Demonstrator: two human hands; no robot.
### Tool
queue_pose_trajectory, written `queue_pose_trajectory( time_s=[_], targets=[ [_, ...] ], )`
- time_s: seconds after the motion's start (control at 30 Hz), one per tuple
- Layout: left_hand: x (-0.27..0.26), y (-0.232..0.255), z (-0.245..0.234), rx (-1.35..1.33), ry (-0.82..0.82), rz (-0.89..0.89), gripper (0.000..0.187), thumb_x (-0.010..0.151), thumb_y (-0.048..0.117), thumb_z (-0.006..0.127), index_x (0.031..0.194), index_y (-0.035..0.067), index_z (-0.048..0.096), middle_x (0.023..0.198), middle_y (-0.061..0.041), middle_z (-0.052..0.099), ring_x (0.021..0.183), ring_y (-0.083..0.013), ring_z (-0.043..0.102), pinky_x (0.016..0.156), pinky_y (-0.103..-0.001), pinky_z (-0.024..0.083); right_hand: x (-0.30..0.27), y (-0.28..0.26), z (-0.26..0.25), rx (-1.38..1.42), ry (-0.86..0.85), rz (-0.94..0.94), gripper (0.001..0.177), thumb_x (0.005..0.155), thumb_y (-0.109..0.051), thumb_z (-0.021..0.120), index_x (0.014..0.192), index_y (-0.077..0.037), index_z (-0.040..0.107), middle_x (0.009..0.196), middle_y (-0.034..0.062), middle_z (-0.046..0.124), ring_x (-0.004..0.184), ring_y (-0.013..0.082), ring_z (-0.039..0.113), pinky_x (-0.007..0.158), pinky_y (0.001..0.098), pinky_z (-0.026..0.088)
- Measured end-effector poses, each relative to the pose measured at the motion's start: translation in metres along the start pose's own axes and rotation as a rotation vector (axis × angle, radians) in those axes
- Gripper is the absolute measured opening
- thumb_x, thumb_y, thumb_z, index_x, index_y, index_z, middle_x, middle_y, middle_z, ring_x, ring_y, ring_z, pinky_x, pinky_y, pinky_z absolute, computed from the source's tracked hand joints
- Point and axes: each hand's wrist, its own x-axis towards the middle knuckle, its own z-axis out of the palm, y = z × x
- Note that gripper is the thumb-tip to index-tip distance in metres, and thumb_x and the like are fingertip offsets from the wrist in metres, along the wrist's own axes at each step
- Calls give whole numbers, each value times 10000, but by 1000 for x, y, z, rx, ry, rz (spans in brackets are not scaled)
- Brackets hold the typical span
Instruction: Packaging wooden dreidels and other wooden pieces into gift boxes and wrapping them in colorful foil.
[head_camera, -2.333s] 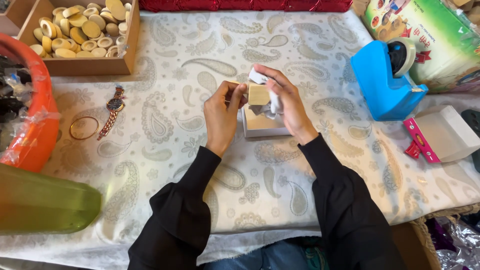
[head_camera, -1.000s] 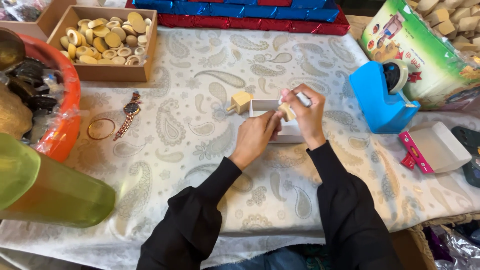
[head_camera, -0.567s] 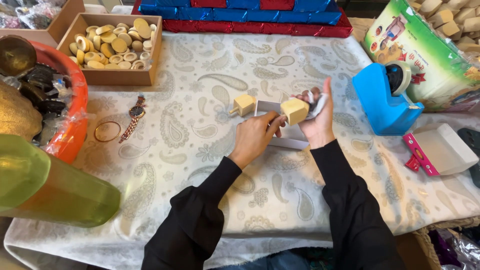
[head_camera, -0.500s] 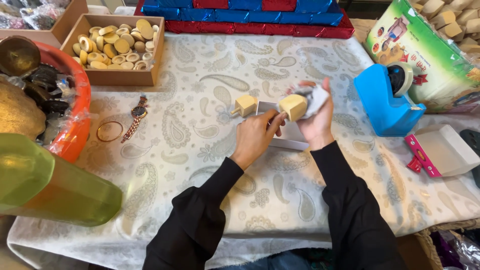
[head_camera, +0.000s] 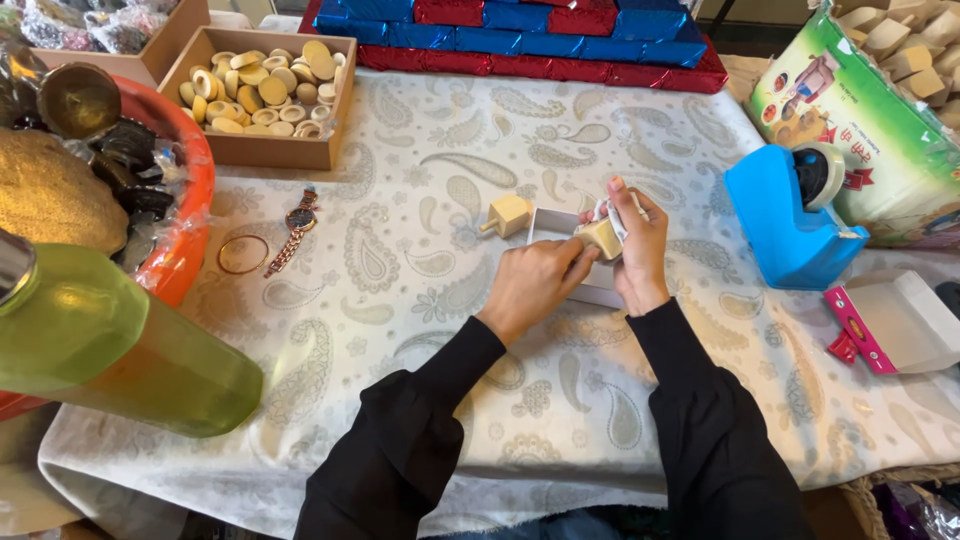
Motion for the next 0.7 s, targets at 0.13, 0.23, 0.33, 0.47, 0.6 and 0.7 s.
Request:
queue_pose_trajectory(
  time_s=[0.13, 0.23, 0.33, 0.47, 0.6, 0.7],
  targets=[
    [-4, -3, 5, 19, -7, 46, 309, 1025, 306, 614, 819, 78, 648, 640, -90, 633, 563, -282, 634, 515, -419, 491, -3, -1, 5, -68, 71, 15, 304, 944, -317, 775, 826, -57, 669, 700, 27, 598, 631, 211, 706, 575, 352, 586],
    [-3, 0, 4, 71, -6, 90, 321, 1023, 320, 625, 808, 82, 645, 617, -76, 626, 542, -263, 624, 501, -409, 484, -4, 1, 2, -271, 139, -172, 348, 980, -328, 768, 831, -32, 661, 712, 46, 630, 623, 179, 703, 573, 310, 572],
    [1, 9, -4, 21, 13, 33, 331, 1027, 331, 629, 782, 110, 652, 588, -56, 623, 488, -246, 597, 494, -402, 465, 1, 1, -9, -439, 98, -426, 428, 1085, -388, 682, 863, -23, 648, 738, 83, 608, 660, 187, 655, 640, 340, 550],
    [5, -3, -7, 35, 103, -162, 248, 1002, 334, 618, 900, 130, 715, 555, -47, 624, 414, -231, 569, 425, -403, 419, -8, -26, 15, 166, -256, 87, 456, 944, -525, 564, 1087, -117, 708, 1049, 86, 745, 951, 183, 734, 853, 366, 602],
    [2, -12, -4, 36, 228, -137, 289, 1086, 332, 573, 912, 104, 612, 726, -62, 655, 566, -243, 613, 500, -391, 447, -21, -37, 37, 184, -346, 317, 405, 911, -335, 709, 1300, -226, 679, 1253, 67, 706, 1093, 155, 694, 959, 318, 569],
    [1, -15, 2, 107, 57, -210, 293, 1082, 354, 579, 933, 111, 643, 681, -50, 656, 545, -238, 621, 506, -403, 458, -5, -8, 9, -94, -352, 88, 390, 967, -428, 663, 1178, -103, 706, 1145, 117, 736, 1019, 184, 717, 891, 329, 599]
  ],
)
